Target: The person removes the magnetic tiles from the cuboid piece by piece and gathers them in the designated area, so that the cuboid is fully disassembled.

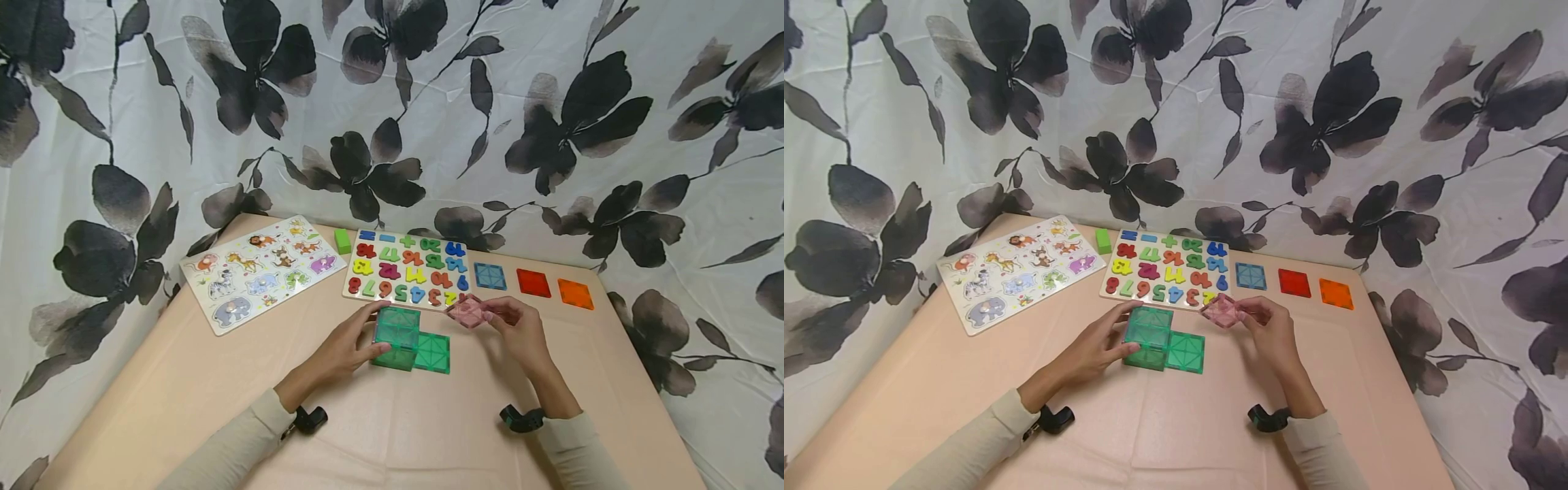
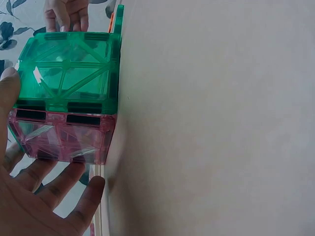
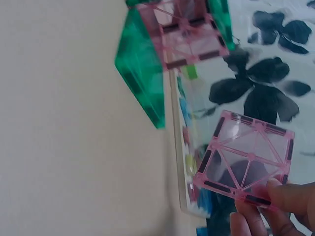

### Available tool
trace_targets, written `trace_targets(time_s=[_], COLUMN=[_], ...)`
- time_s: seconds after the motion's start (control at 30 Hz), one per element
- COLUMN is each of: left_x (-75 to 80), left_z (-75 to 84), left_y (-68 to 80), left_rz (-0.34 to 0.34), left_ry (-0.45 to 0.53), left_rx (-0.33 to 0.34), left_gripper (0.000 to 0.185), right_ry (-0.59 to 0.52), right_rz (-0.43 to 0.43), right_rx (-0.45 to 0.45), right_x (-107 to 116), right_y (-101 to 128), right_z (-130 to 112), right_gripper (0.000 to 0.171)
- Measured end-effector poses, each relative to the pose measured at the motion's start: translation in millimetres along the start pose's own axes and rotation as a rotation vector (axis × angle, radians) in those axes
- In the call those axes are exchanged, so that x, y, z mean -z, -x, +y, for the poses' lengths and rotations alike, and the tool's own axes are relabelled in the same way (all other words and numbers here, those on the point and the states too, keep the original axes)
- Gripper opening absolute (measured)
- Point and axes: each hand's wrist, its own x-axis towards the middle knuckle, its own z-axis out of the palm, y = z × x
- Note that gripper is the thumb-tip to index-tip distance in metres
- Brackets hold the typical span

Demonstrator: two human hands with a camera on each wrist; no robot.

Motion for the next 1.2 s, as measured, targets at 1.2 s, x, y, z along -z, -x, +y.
trace_targets(time_s=[1.2], left_x=[0.2], left_z=[0.6], left_y=[-0.1], left_rz=[-0.013], left_ry=[0.006], left_rx=[0.023], left_gripper=[0.078], right_ry=[0.065], right_rz=[-0.021], right_rx=[-0.228], right_x=[39], right_y=[4], right_z=[37], right_gripper=[0.044])
